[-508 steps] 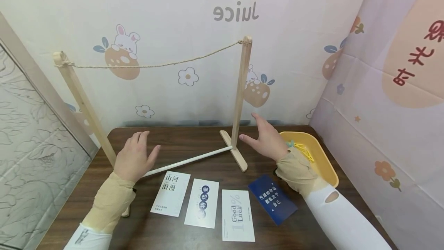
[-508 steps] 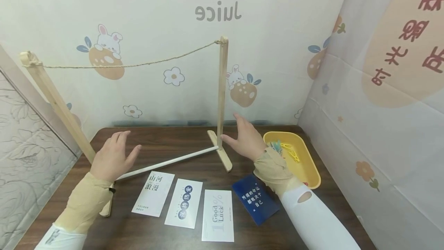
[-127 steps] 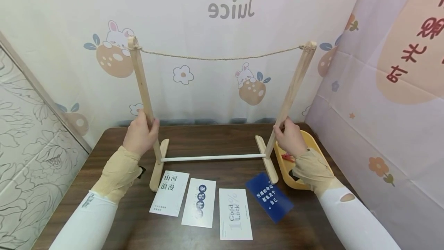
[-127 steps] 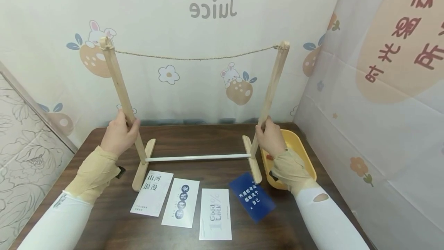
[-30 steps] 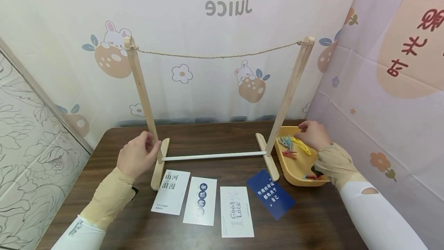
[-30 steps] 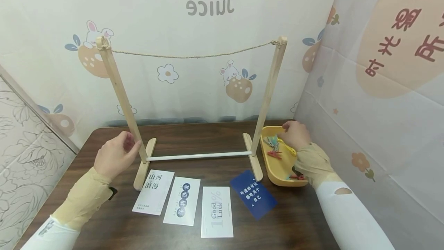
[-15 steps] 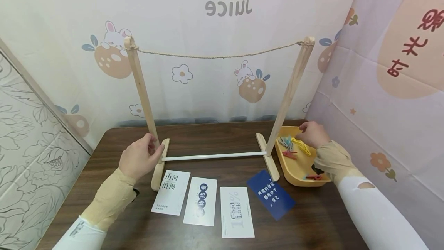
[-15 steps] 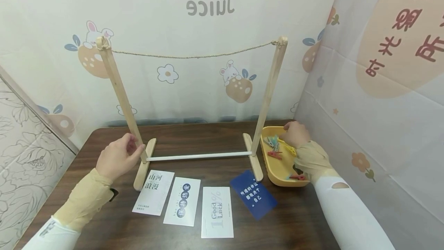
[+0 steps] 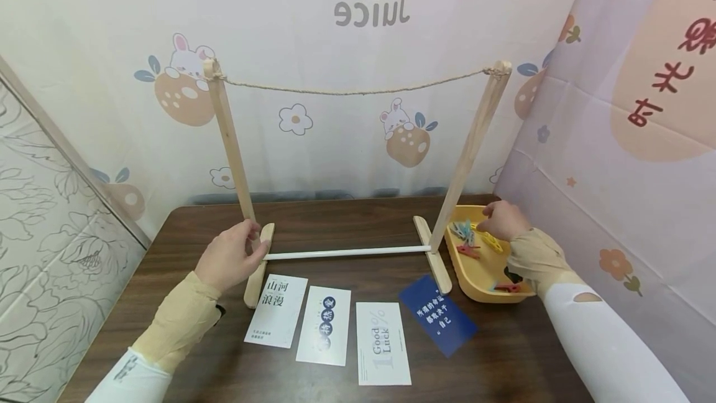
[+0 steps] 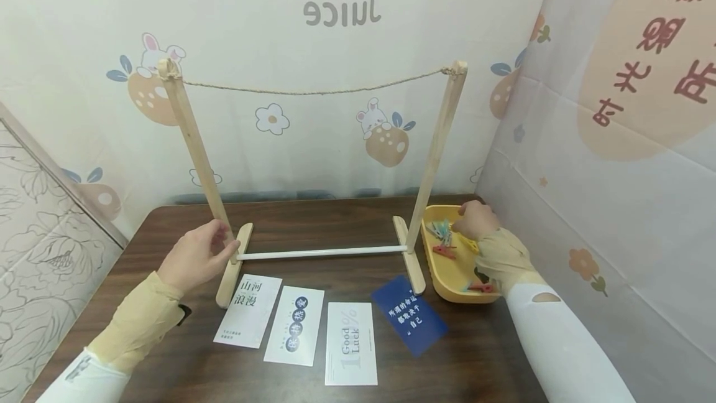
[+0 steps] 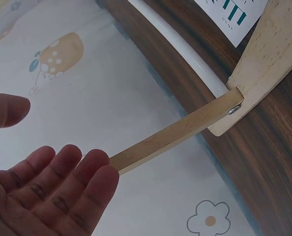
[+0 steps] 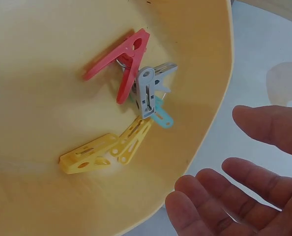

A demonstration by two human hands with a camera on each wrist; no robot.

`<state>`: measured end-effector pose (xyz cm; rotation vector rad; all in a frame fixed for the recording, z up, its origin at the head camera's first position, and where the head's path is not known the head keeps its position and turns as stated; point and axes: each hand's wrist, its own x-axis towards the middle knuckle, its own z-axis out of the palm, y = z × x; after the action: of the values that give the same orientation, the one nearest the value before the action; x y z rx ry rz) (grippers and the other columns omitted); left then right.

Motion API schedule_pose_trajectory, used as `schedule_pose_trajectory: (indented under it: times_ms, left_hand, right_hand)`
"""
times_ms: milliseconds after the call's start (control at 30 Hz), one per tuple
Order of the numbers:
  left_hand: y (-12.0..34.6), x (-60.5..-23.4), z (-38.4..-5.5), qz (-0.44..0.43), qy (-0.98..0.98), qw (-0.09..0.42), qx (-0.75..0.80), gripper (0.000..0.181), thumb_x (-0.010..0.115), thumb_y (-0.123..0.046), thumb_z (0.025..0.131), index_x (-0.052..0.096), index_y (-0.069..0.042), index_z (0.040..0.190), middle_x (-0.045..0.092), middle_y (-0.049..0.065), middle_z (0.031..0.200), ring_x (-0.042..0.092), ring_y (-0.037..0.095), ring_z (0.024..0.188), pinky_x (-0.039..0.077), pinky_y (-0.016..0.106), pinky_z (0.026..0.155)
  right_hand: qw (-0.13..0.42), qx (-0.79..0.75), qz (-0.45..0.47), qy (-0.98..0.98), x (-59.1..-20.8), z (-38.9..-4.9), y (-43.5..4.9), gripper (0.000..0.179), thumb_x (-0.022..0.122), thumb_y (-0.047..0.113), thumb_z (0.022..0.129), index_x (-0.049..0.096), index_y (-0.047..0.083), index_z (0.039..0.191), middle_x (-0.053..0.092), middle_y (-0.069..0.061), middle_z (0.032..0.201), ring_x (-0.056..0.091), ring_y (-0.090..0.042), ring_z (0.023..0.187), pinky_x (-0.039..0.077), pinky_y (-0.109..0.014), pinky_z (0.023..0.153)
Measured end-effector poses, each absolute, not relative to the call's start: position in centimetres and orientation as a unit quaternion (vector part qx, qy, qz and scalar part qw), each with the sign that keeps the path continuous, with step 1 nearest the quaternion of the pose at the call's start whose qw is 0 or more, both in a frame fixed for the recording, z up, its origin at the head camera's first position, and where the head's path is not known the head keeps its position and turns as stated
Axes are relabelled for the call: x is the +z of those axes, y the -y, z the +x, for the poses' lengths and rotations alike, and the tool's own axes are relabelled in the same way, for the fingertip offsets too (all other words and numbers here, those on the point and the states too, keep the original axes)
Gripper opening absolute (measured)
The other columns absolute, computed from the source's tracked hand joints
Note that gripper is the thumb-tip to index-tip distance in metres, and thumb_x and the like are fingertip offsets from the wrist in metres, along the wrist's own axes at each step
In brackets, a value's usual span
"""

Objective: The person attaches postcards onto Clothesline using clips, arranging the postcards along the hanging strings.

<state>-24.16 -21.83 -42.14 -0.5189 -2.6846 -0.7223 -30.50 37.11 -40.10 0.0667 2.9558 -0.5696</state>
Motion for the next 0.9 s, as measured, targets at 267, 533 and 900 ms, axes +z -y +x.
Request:
schedule_pose_trajectory:
  times_ms: [267, 533, 900]
  left_hand:
    - [21.7, -42.4, -24.2, -0.197, 0.94, 0.122, -0.251, 0.036, 0.077, -0.019, 0.099, 0.067, 0.006, 0.123, 0.077, 0.02, 0.107, 0.074, 0.033, 0.094, 0.064, 0.052, 0.079]
    - [21.5, -42.8, -24.4, -0.213, 0.942, 0.094, -0.242, 0.036, 0.077, -0.019, 0.098, 0.068, 0.004, 0.125, 0.078, 0.019, 0.113, 0.076, 0.035, 0.1, 0.063, 0.053, 0.084]
    - [21.4, -43.2, -24.1, -0.24, 0.948, 0.076, -0.196, 0.033, 0.075, -0.022, 0.099, 0.07, -0.001, 0.123, 0.078, 0.018, 0.115, 0.078, 0.035, 0.1, 0.063, 0.055, 0.087]
  right_hand:
    - [0.093, -0.191, 0.022, -0.977, -40.4, -31.0, -37.4, 0.062, 0.075, 0.02, 0.096, 0.057, -0.019, 0.14, 0.06, -0.042, 0.14, 0.058, -0.06, 0.127, 0.051, -0.066, 0.106]
    - [0.106, -0.184, 0.023, -0.977, -41.4, -31.2, -38.2, 0.062, 0.078, 0.021, 0.094, 0.059, -0.019, 0.136, 0.062, -0.042, 0.137, 0.058, -0.061, 0.126, 0.052, -0.065, 0.104]
    - [0.111, -0.178, 0.03, -0.977, -42.0, -31.7, -38.2, 0.061, 0.079, 0.022, 0.094, 0.06, -0.018, 0.135, 0.064, -0.04, 0.134, 0.061, -0.058, 0.124, 0.053, -0.063, 0.103]
